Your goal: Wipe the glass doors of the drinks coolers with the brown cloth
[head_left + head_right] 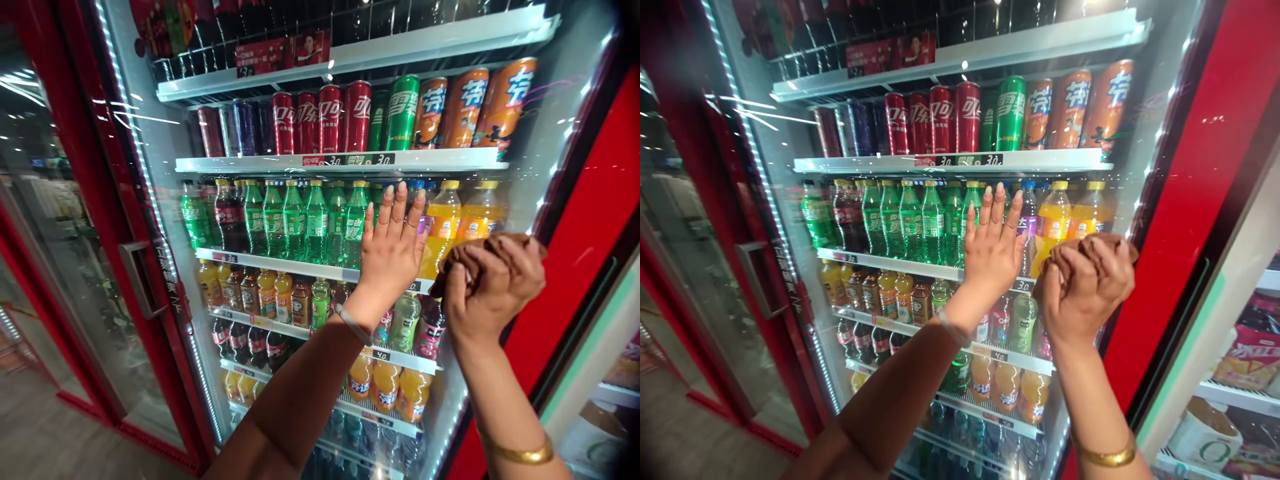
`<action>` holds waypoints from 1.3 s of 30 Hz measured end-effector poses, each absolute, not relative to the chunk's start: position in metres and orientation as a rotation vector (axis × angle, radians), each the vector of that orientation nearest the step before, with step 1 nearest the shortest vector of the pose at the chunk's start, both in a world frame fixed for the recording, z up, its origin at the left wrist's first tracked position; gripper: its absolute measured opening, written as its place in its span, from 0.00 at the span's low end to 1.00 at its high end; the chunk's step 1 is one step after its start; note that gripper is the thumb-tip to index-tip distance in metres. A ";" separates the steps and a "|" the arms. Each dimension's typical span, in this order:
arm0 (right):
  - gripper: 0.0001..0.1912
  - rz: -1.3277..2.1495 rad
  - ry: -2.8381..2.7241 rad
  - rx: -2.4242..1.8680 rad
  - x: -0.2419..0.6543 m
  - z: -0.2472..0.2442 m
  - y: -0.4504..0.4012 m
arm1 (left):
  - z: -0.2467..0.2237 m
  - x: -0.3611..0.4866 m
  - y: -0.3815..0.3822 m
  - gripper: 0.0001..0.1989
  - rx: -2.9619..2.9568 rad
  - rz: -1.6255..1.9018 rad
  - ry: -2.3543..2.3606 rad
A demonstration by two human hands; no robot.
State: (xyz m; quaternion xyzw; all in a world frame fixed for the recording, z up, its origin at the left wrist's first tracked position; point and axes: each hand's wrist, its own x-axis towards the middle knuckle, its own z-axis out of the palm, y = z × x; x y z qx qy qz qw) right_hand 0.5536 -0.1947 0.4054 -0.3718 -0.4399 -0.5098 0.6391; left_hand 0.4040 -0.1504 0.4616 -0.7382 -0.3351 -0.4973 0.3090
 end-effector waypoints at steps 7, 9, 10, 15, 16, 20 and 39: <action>0.26 -1.170 -1.164 -0.890 0.512 0.428 -0.186 | 0.444 0.385 -0.145 0.32 -1.933 -1.224 -0.812; 0.23 -1.179 -1.184 -0.883 0.520 0.443 -0.188 | 0.439 0.375 -0.142 0.31 -1.954 -1.213 -0.777; 0.22 -1.188 -1.165 -0.873 0.523 0.444 -0.190 | 0.436 0.369 -0.141 0.31 -1.961 -1.222 -0.766; 0.22 -1.164 -0.998 -0.919 0.498 0.391 -0.184 | 0.424 0.336 -0.130 0.32 -1.978 -1.331 -0.807; 0.22 -1.144 -1.005 -0.946 0.484 0.382 -0.180 | 0.423 0.329 -0.127 0.32 -1.979 -1.348 -0.807; 0.18 -1.178 -1.222 -0.935 0.436 0.391 -0.167 | 0.422 0.305 -0.114 0.34 -1.953 -1.432 -0.811; 0.31 -0.225 -1.297 -0.757 0.327 0.415 -0.167 | 0.419 0.251 -0.109 0.32 -2.232 -1.764 -0.120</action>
